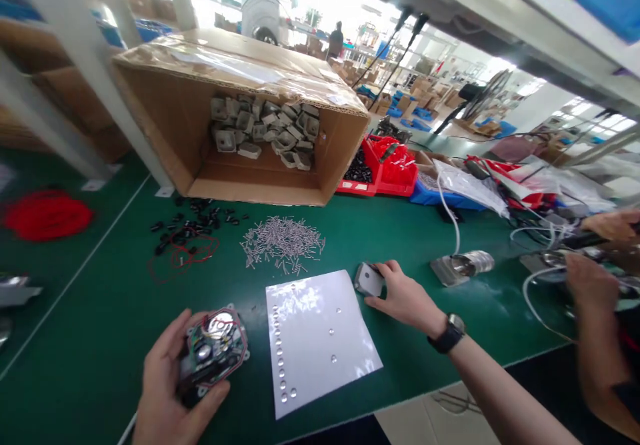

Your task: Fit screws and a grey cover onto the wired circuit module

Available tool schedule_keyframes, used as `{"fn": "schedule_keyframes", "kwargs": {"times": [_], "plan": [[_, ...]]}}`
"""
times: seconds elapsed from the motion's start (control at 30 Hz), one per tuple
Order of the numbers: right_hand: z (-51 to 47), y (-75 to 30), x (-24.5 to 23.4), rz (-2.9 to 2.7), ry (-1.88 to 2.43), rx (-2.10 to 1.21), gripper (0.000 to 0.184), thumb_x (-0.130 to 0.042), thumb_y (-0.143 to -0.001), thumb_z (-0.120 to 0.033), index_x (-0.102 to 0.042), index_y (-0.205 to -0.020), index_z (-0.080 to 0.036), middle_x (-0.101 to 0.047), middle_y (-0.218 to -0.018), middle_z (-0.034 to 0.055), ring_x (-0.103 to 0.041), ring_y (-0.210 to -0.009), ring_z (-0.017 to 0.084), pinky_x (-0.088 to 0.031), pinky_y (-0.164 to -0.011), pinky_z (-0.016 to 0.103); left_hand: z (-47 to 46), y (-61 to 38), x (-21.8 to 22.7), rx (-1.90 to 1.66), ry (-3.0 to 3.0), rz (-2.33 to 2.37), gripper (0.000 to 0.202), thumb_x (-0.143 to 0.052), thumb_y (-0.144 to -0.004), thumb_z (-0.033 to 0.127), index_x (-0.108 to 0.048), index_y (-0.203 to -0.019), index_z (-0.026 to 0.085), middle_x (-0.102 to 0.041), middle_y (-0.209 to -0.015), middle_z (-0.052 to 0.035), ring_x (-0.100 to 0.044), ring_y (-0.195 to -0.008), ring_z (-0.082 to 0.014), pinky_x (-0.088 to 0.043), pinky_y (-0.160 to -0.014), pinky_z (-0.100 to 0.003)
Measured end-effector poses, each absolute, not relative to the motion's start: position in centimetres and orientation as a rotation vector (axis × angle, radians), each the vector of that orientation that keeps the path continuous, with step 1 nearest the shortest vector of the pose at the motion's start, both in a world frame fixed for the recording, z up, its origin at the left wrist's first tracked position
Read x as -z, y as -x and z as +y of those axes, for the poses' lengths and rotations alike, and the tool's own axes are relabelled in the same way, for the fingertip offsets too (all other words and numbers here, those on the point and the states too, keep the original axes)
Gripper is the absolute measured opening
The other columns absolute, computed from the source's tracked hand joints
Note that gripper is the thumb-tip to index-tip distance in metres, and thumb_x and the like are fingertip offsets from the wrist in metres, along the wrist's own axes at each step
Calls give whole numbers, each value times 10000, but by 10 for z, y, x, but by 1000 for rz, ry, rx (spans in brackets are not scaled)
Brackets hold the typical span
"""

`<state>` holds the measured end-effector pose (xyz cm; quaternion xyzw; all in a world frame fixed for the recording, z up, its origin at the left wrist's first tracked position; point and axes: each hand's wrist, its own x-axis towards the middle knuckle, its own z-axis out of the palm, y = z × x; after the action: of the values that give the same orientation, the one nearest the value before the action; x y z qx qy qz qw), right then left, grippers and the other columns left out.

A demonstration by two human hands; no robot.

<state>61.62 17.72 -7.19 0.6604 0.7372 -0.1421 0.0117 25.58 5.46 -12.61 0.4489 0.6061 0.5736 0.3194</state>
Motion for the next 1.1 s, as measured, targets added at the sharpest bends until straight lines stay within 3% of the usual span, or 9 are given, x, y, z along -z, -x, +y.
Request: {"fn": "schedule_keyframes", "kwargs": {"times": [0.1,0.23,0.3,0.37,0.43,0.57,0.87,1.0,1.1], "plan": [[182,-611,65,2488,-2091,624,573,-631,-720,-374,-453,-1222,-164,-502,-1210,150,-585,-984,317,-456,-872,456,53,-256,125,-1544,-1231,1422,744,-745,-713,429,-348,-1308,225,-502,-1265,-125,-533,-1138,-266,-532,-878,-343],[174,-569,45,2524,-1773,1894,681,-675,-741,-399,-342,-1318,-259,-424,-1371,108,-439,-1224,292,-427,-953,391,53,-256,122,-1608,-1333,1296,676,-728,-739,447,-326,-1240,239,-484,-1290,-161,-515,-1174,-296,-500,-910,-468],[167,-531,39,2276,-1375,2401,718,-718,-714,-392,-355,-1321,-269,-419,-1387,100,-455,-1210,282,-440,-931,376,52,-256,120,-1643,-1414,1349,636,-720,-743,464,-323,-1188,242,-490,-1303,-170,-480,-1217,-309,-348,-1021,-599],[163,-488,38,2066,-1100,2611,735,-763,-673,-390,-399,-1296,-247,-471,-1338,103,-510,-1135,272,-443,-911,382,50,-258,118,-1639,-1492,1439,592,-713,-741,481,-336,-1126,235,-508,-1296,-178,-454,-1245,-317,-168,-1066,-678],[164,-451,42,1980,-929,2694,752,-789,-642,-397,-428,-1278,-220,-524,-1267,97,-526,-1096,259,-427,-917,383,47,-260,115,-1618,-1541,1524,533,-691,-755,493,-344,-1062,228,-511,-1299,-195,-447,-1253,-322,-131,-1057,-703],[175,-413,39,2076,-685,2611,690,-794,-654,-343,-463,-1245,-211,-548,-1197,63,-513,-1081,229,-415,-903,346,44,-262,111,-1573,-1666,1672,389,-617,-811,499,-374,-927,218,-469,-1340,-221,-416,-1276,-337,-240,-1029,-693],[162,-401,4,2724,-658,1731,579,-754,-704,-275,-477,-1212,-261,-580,-1107,-1,-569,-917,184,-462,-771,303,40,-270,114,-1677,-1843,1873,154,-585,-872,312,-483,-891,199,-609,-1172,-168,-529,-1179,-312,-417,-969,-583],[148,-406,4,2838,-769,1473,636,-742,-701,-264,-457,-1269,-292,-588,-1128,11,-565,-974,222,-446,-867,364,42,-266,115,-1836,-1521,1699,511,-691,-770,433,-428,-1139,197,-459,-1318,-190,-482,-1215,-313,-497,-907,-490],[136,-414,15,2823,-1001,1360,816,-761,-673,-312,-351,-1378,-290,-541,-1228,69,-537,-1041,283,-415,-916,450,43,-255,109,-1535,-1737,1626,730,-680,-768,477,-322,-1350,220,-426,-1349,-162,-464,-1222,-296,-460,-974,-457]]}}
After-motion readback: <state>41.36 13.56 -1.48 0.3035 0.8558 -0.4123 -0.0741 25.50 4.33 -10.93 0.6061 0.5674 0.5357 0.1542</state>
